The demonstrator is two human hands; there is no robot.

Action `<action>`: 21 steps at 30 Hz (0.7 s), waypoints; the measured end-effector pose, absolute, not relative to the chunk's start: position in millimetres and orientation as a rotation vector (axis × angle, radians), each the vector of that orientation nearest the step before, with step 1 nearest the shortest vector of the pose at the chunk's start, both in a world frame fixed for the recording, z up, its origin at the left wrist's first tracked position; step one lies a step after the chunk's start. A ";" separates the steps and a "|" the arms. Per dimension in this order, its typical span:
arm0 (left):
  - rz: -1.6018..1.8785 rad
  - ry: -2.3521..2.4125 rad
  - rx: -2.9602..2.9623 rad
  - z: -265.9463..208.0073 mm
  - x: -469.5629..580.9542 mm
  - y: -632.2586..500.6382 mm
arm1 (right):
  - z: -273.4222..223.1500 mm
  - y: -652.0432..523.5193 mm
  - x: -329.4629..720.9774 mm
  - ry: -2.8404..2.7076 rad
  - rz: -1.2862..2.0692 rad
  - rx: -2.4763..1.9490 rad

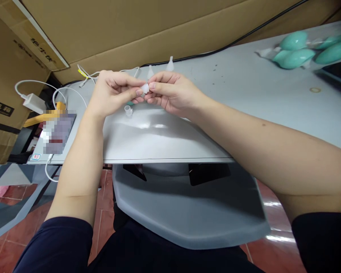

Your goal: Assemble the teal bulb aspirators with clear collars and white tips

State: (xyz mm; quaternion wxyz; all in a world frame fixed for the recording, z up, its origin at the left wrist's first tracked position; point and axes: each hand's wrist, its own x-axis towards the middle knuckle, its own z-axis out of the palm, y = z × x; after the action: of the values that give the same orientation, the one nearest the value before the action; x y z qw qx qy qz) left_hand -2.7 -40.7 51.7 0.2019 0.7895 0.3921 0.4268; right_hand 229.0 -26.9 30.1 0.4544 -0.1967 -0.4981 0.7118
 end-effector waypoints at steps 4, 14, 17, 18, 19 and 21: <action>1.166 1.123 2.233 51.7 -4.9 -40.3 | 30.4 -27.7 226.3 -1.212 1.697 -0.510; 1.189 1.110 2.284 35.1 -11.5 -21.4 | 31.8 -29.2 224.1 -1.175 1.643 -0.612; 1.176 1.125 2.296 37.2 -9.5 -23.5 | 30.6 -28.7 223.1 -1.134 1.655 -0.596; 1.175 1.136 2.297 39.0 -8.2 -25.6 | 30.6 -28.7 222.8 -1.127 1.658 -0.592; 1.171 1.153 2.294 41.3 -6.6 -28.2 | 30.6 -28.8 222.8 -1.127 1.661 -0.592; 1.170 1.212 2.271 46.5 -2.8 -34.3 | 30.7 -28.7 223.5 -1.145 1.670 -0.605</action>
State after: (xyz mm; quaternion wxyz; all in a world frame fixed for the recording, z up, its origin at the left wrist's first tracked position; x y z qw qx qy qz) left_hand -2.8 -34.3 46.5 0.1563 0.7934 0.4233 0.4086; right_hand 223.5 -28.7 30.7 0.4917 -0.2494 -0.4718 0.6880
